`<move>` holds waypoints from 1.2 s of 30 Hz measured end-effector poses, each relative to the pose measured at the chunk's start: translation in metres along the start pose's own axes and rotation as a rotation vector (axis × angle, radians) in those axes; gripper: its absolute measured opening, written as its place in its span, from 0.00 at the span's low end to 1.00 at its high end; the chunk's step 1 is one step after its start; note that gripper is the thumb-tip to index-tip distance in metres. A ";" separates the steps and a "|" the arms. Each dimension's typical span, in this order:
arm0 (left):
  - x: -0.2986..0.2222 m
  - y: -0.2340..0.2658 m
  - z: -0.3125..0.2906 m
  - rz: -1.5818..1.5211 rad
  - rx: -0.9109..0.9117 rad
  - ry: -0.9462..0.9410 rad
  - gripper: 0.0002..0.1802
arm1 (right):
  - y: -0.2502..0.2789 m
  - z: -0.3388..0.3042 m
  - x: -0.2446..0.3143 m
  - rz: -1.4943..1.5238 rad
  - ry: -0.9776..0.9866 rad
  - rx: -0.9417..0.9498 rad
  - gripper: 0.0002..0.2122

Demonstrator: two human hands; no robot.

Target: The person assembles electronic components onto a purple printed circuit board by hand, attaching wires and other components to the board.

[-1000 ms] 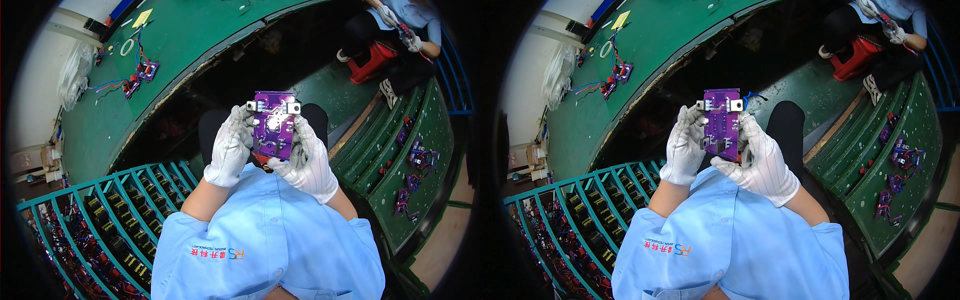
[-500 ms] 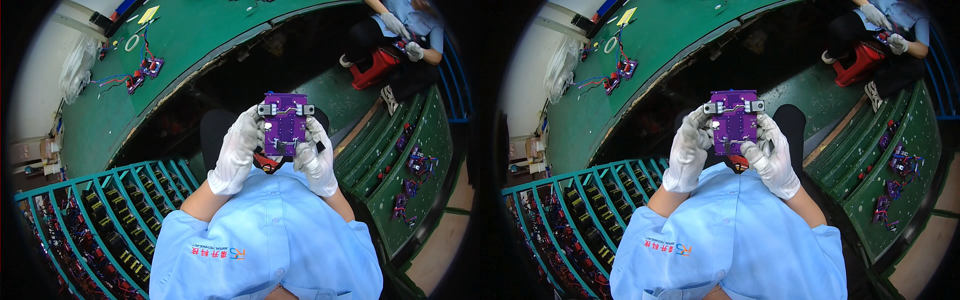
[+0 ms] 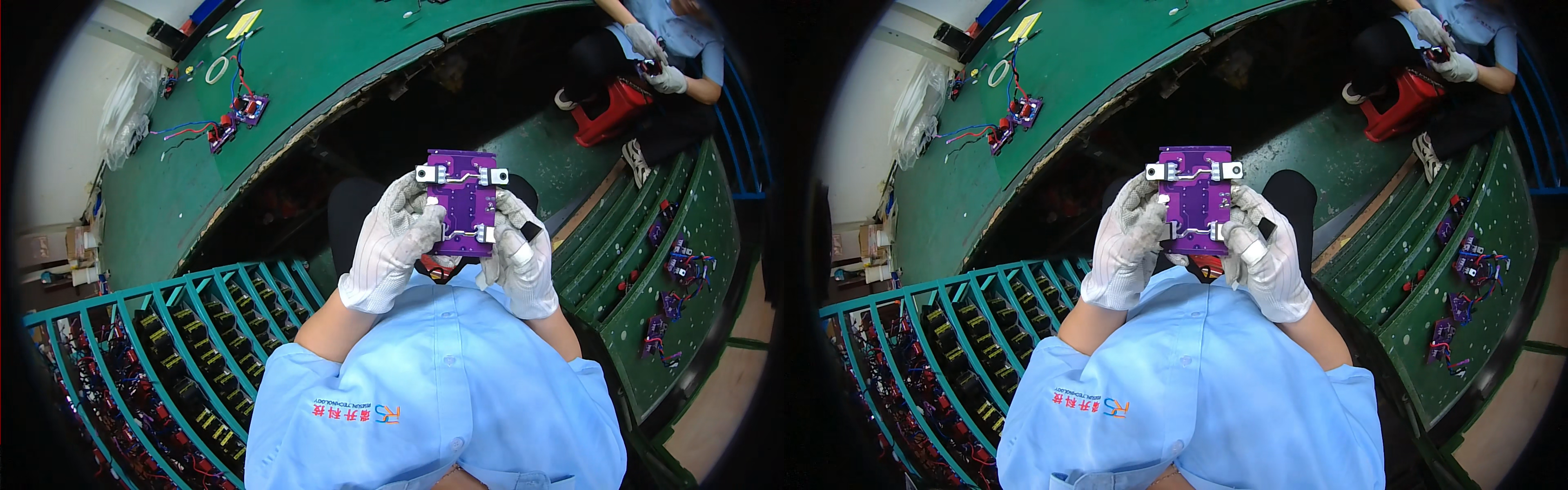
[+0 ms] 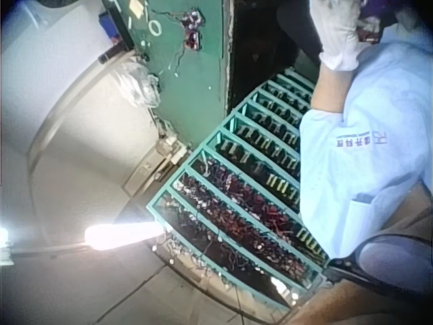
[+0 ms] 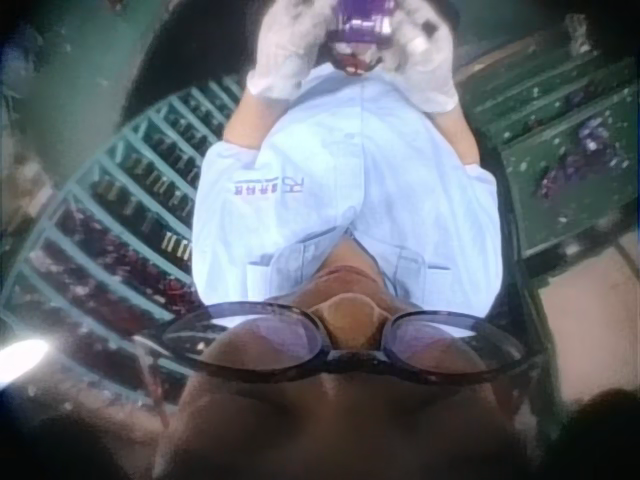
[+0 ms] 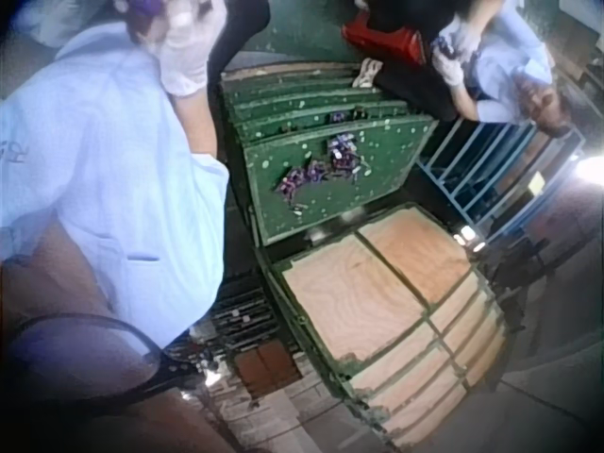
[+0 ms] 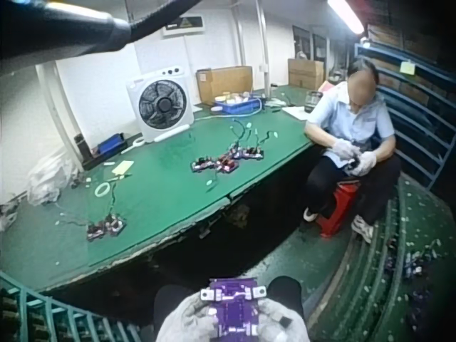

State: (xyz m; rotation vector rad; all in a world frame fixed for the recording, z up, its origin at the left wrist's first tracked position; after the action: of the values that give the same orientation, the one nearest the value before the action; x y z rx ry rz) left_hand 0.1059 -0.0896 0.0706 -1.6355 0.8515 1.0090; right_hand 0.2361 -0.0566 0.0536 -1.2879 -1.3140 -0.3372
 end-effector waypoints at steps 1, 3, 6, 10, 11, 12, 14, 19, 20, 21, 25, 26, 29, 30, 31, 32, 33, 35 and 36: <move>0.002 0.002 0.000 -0.034 -0.021 0.019 0.34 | 0.004 -0.001 -0.001 0.080 -0.002 -0.040 0.22; 0.003 0.004 -0.001 -0.067 -0.044 0.037 0.34 | 0.003 -0.001 -0.004 0.111 -0.011 0.020 0.23; 0.000 -0.001 -0.003 -0.174 -0.021 0.048 0.33 | 0.006 -0.003 -0.004 0.199 -0.019 -0.004 0.23; 0.005 -0.003 -0.007 -0.227 -0.033 0.133 0.31 | 0.005 -0.006 -0.003 0.159 -0.051 0.036 0.23; 0.005 -0.004 -0.007 -0.225 -0.026 0.130 0.31 | 0.005 -0.006 -0.002 0.136 -0.059 0.030 0.23; 0.005 -0.003 -0.008 -0.225 -0.026 0.130 0.31 | 0.004 -0.007 -0.001 0.136 -0.059 0.030 0.23; 0.005 -0.007 -0.008 -0.274 0.017 0.127 0.31 | 0.002 -0.008 0.001 0.190 -0.044 0.029 0.23; 0.029 0.012 -0.009 -0.391 -0.073 0.132 0.24 | 0.000 -0.010 -0.004 0.215 -0.050 0.069 0.25; 0.023 0.005 -0.007 -0.469 0.009 0.070 0.24 | 0.001 -0.011 -0.005 0.191 -0.051 0.051 0.26; 0.015 -0.002 -0.007 -0.547 0.090 0.009 0.24 | 0.001 -0.012 -0.004 0.191 -0.051 0.050 0.26; 0.028 0.008 -0.009 -0.467 0.015 0.084 0.29 | -0.002 -0.013 -0.005 0.120 -0.063 0.107 0.28; 0.026 0.006 -0.009 -0.467 0.017 0.085 0.29 | -0.002 -0.013 -0.005 0.105 -0.044 0.125 0.28; 0.024 0.003 -0.009 -0.381 0.019 0.121 0.40 | -0.002 -0.013 -0.007 0.105 -0.027 0.135 0.28; 0.021 0.002 -0.010 -0.351 0.075 0.098 0.40 | -0.001 -0.013 -0.008 0.121 -0.032 0.128 0.28; 0.019 0.000 -0.011 -0.321 0.131 0.074 0.41 | -0.001 -0.012 -0.009 0.120 -0.031 0.130 0.28; 0.019 -0.001 -0.010 -0.342 0.130 0.045 0.41 | -0.003 -0.012 -0.009 0.139 -0.032 0.154 0.28; 0.021 -0.003 -0.011 -0.343 0.130 0.042 0.41 | -0.004 -0.011 -0.009 0.157 -0.032 0.177 0.28; 0.021 0.005 -0.010 -0.297 0.033 -0.008 0.34 | -0.001 -0.010 -0.014 0.189 -0.047 0.157 0.28; 0.024 0.006 -0.010 -0.315 0.073 0.017 0.35 | 0.002 -0.009 -0.017 0.223 -0.063 0.135 0.29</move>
State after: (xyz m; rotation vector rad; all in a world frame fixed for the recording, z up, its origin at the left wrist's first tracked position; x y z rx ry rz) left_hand 0.1122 -0.1020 0.0481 -1.6551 0.6098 0.7371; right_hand 0.2369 -0.0706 0.0405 -1.3234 -1.2101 -0.0511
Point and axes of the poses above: each hand's wrist, its own z-axis towards the middle knuckle, its own y-axis out of the back of the hand, x = y × z, the point moved 10 cm from there along z, towards the middle knuckle, and after that the axes turned 4 degrees about -y, right-handed, at the moved point
